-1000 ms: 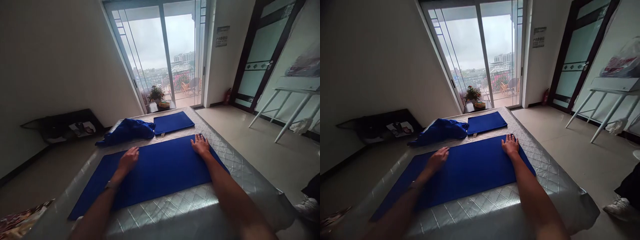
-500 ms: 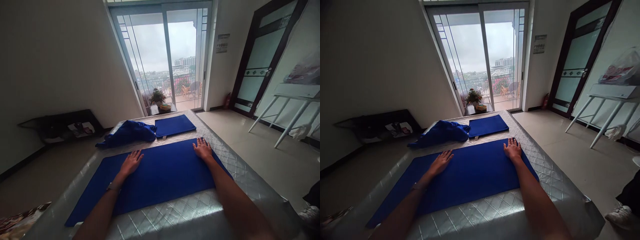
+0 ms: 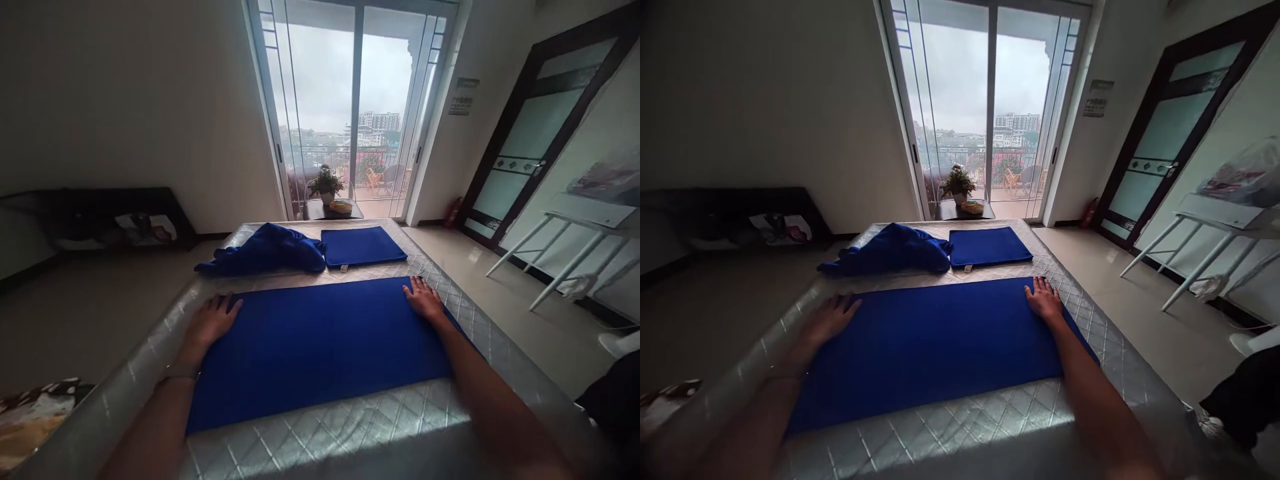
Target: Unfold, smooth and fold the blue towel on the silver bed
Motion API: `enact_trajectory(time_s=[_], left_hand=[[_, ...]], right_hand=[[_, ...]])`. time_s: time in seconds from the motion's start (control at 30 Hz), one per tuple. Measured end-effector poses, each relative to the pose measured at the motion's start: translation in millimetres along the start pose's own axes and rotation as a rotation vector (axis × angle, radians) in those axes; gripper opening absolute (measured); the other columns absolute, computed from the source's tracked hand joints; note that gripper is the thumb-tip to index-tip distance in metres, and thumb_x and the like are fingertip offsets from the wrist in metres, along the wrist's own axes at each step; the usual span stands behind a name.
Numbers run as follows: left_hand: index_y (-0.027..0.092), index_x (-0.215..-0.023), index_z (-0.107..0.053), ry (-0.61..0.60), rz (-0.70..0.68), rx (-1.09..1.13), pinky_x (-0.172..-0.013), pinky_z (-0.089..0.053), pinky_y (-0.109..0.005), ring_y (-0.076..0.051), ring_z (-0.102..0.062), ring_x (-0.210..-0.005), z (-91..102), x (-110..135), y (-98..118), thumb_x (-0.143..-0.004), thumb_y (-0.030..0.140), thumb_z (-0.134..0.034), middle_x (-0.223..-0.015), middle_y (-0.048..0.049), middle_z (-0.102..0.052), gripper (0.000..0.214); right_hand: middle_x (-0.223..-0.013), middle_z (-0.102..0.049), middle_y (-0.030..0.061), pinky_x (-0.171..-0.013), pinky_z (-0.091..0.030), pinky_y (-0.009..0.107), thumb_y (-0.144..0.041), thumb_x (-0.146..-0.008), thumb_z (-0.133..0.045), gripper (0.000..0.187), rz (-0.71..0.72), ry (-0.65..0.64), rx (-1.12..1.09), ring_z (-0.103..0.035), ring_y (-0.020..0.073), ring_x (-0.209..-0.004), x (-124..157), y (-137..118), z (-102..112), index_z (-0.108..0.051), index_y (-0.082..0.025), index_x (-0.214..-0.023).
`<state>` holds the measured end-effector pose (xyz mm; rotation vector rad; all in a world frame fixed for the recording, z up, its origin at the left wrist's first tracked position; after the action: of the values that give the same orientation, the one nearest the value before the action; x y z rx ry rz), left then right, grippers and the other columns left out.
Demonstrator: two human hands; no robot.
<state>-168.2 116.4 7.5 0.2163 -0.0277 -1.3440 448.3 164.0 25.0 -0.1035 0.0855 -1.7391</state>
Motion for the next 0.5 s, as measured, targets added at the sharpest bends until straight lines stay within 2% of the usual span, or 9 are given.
enact_trajectory(time_s=[0.13, 0.23, 0.3, 0.4, 0.5], left_hand=[[0.015, -0.155, -0.038, 0.013, 0.065, -0.032, -0.118, -0.026, -0.058, -0.041, -0.030, -0.149, 4.4, 8.0, 9.2, -0.098, 0.061, -0.025, -0.163, -0.0207, -0.033, 0.074], [0.017, -0.156, -0.037, 0.029, 0.078, -0.022, -0.119, -0.024, -0.059, -0.040, -0.029, -0.150, 6.5, 11.6, 12.7, -0.098, 0.063, -0.023, -0.163, -0.0190, -0.034, 0.075], [0.017, -0.155, -0.038, 0.038, 0.085, -0.017, -0.120, -0.022, -0.058, -0.039, -0.028, -0.150, 5.9, 11.9, 12.8, -0.097, 0.064, -0.022, -0.163, -0.0186, -0.034, 0.076], [0.019, -0.154, -0.040, 0.067, 0.082, -0.020, -0.120, -0.023, -0.058, -0.037, -0.029, -0.150, 4.5, 11.0, 11.9, -0.097, 0.063, -0.022, -0.162, -0.0164, -0.037, 0.074], [0.022, -0.152, -0.043, 0.091, 0.075, -0.013, -0.119, -0.025, -0.058, -0.036, -0.031, -0.149, 4.0, 10.9, 10.7, -0.097, 0.062, -0.024, -0.161, -0.0140, -0.039, 0.071]], right_hand=[[-0.163, -0.034, 0.0104, -0.125, -0.006, 0.045, -0.036, -0.103, -0.023, 0.060, 0.036, 0.150, 0.101, -0.024, 0.0239, -0.152, 15.5, -11.1, 18.6, -0.036, -0.009, -0.156], [-0.158, -0.043, 0.0124, -0.125, -0.003, 0.042, -0.024, -0.101, -0.025, 0.055, 0.159, 0.222, 0.150, -0.028, 0.0233, -0.151, 32.0, -41.9, 31.7, -0.045, -0.008, -0.150], [-0.158, -0.044, 0.0101, -0.125, -0.008, 0.039, -0.023, -0.101, -0.026, 0.054, 0.244, 0.173, 0.104, -0.031, 0.0214, -0.149, 43.0, -75.3, 32.6, -0.047, -0.012, -0.150], [-0.159, -0.042, 0.0056, -0.124, -0.016, 0.035, -0.033, -0.104, -0.025, 0.055, 0.424, 0.083, -0.020, -0.032, 0.0178, -0.149, 60.7, -141.7, 25.1, -0.043, -0.017, -0.153], [-0.164, -0.033, 0.0065, -0.125, -0.013, 0.034, -0.044, -0.105, -0.021, 0.062, 0.604, 0.023, -0.085, -0.024, 0.0174, -0.153, 75.0, -202.0, 12.3, -0.035, -0.014, -0.157]])
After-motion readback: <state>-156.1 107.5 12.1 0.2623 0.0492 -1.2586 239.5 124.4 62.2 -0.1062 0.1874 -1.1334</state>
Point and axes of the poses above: each hand's wrist, its own x-axis away from the middle knuckle, its own z-axis out of the back of the hand, y = z × x, the point moved 5 cm from there along -x, towards the middle knuckle
